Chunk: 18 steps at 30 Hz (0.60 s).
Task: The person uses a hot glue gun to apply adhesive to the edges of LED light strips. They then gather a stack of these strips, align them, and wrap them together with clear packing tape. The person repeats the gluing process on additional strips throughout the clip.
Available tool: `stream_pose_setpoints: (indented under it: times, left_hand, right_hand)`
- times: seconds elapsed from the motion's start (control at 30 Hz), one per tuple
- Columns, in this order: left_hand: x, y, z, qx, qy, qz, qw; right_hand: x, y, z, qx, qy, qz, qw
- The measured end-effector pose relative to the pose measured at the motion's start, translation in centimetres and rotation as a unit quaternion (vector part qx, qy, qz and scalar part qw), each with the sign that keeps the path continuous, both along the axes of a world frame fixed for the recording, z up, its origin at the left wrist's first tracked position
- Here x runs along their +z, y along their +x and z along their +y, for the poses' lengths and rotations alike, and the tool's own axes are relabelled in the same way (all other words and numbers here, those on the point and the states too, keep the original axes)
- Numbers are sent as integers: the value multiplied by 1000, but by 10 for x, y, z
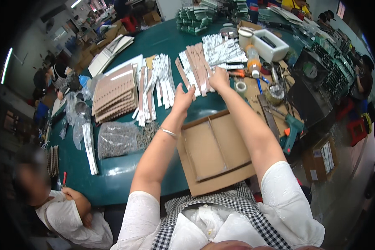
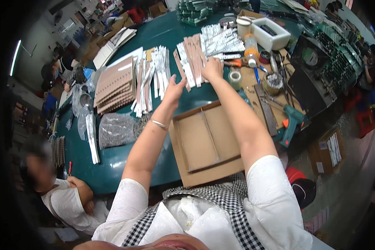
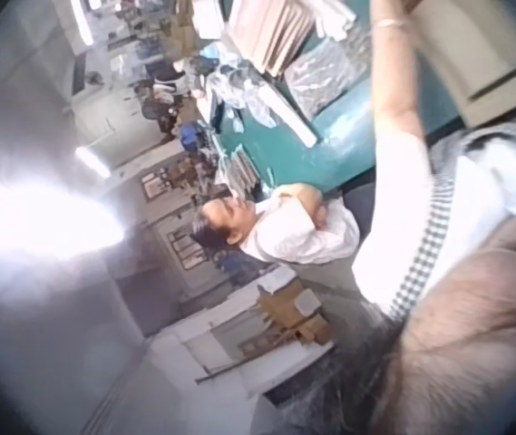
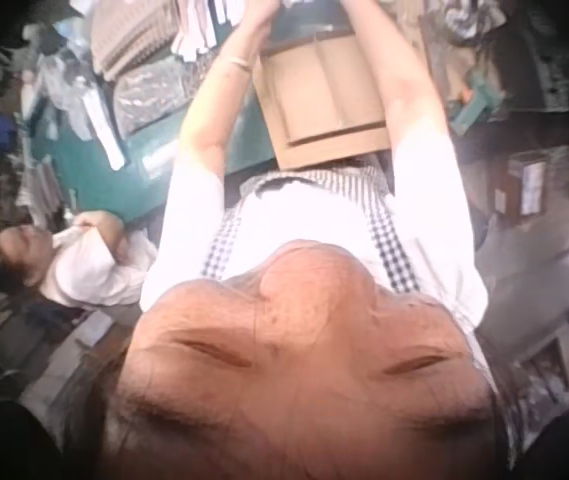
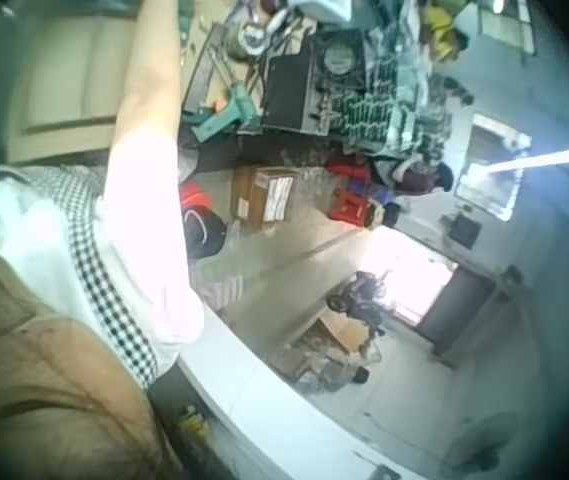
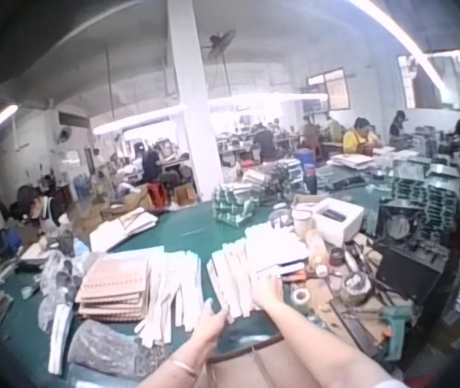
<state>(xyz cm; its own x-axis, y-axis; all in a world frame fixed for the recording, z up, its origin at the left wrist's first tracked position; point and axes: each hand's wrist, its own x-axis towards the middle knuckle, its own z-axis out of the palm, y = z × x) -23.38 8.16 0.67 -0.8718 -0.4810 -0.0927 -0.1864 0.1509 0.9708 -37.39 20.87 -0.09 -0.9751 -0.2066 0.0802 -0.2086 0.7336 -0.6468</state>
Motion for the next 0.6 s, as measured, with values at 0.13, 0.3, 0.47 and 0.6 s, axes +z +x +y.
stream_pose_setpoints:
  times: [0.13,0.3,0.47,0.6]
  left_hand:
    - [-22,-52,-15,23,11,-53,998]
    - [-21,-88,-7,53,16,-64,996]
    - [-38,-115,-21,101,-63,-101,988]
    - [-45,-127,-29,57,-50,-155,985]
  right_hand:
    - [-6,-23,-10,-7,-9,-25,1000]
    - [-14,-44,-15,9,-2,-54,998]
    - [-12,-49,-29,8,11,-67,998]
    - [8,-42,-28,18,4,-92,996]
